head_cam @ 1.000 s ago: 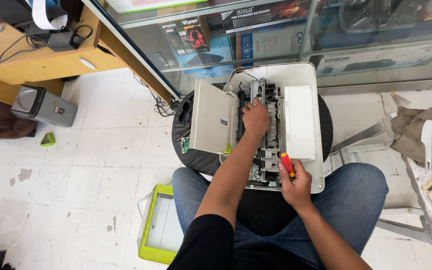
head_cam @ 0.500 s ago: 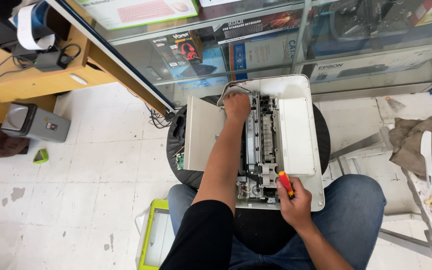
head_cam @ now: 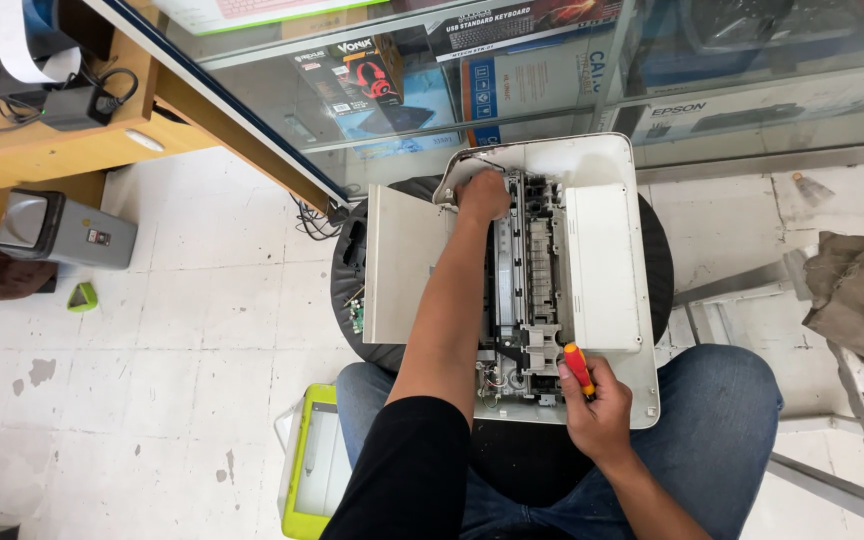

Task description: Disassembling a printer to extract the roller assembly using a screwdriver and manual disconnection of cables.

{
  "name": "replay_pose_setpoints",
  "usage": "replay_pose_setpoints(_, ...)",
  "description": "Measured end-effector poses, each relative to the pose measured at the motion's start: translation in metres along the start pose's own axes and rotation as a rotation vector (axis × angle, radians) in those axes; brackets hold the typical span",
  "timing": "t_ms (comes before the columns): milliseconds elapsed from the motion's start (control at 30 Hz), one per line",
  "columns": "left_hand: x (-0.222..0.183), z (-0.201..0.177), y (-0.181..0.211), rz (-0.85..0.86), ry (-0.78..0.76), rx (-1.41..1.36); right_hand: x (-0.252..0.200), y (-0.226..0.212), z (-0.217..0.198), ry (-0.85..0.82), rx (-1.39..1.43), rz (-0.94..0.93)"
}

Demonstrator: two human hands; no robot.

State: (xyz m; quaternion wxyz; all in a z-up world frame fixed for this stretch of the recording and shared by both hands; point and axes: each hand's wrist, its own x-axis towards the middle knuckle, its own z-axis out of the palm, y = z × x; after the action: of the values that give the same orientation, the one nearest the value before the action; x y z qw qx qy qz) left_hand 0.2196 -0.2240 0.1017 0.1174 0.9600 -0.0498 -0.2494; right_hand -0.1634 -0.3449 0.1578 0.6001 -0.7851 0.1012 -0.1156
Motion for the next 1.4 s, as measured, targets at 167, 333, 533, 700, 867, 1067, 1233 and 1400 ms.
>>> replay_pose_setpoints(167,-0.017,-0.015,0.002,-0.035,-0.064,-0.074,0.0,0.004,0.0,0.02,-0.015,0.019)
replay_pose_setpoints(333,0.005,-0.007,-0.013,-0.039,-0.133,-0.138,0.0,0.001,0.001,0.017,-0.016,0.015)
replay_pose_setpoints(533,0.009,-0.006,-0.017,-0.058,-0.087,-0.246,0.001,0.003,0.003,0.024,-0.014,0.013)
replay_pose_setpoints(700,0.02,0.004,-0.017,-0.076,0.024,-0.286,0.002,0.003,0.003,0.02,-0.028,-0.039)
replay_pose_setpoints(867,0.033,0.014,-0.023,-0.064,0.125,-0.269,0.002,0.001,0.003,0.013,-0.055,-0.041)
replay_pose_setpoints(1067,0.059,0.032,-0.04,-0.02,0.188,-0.35,0.003,0.002,0.002,0.013,-0.034,-0.016)
replay_pose_setpoints(1233,0.055,0.033,-0.039,-0.037,0.213,-0.407,0.003,0.002,0.002,0.011,-0.03,-0.007)
replay_pose_setpoints(1400,0.056,0.035,-0.037,-0.028,0.236,-0.304,0.004,0.0,0.002,0.004,-0.034,-0.013)
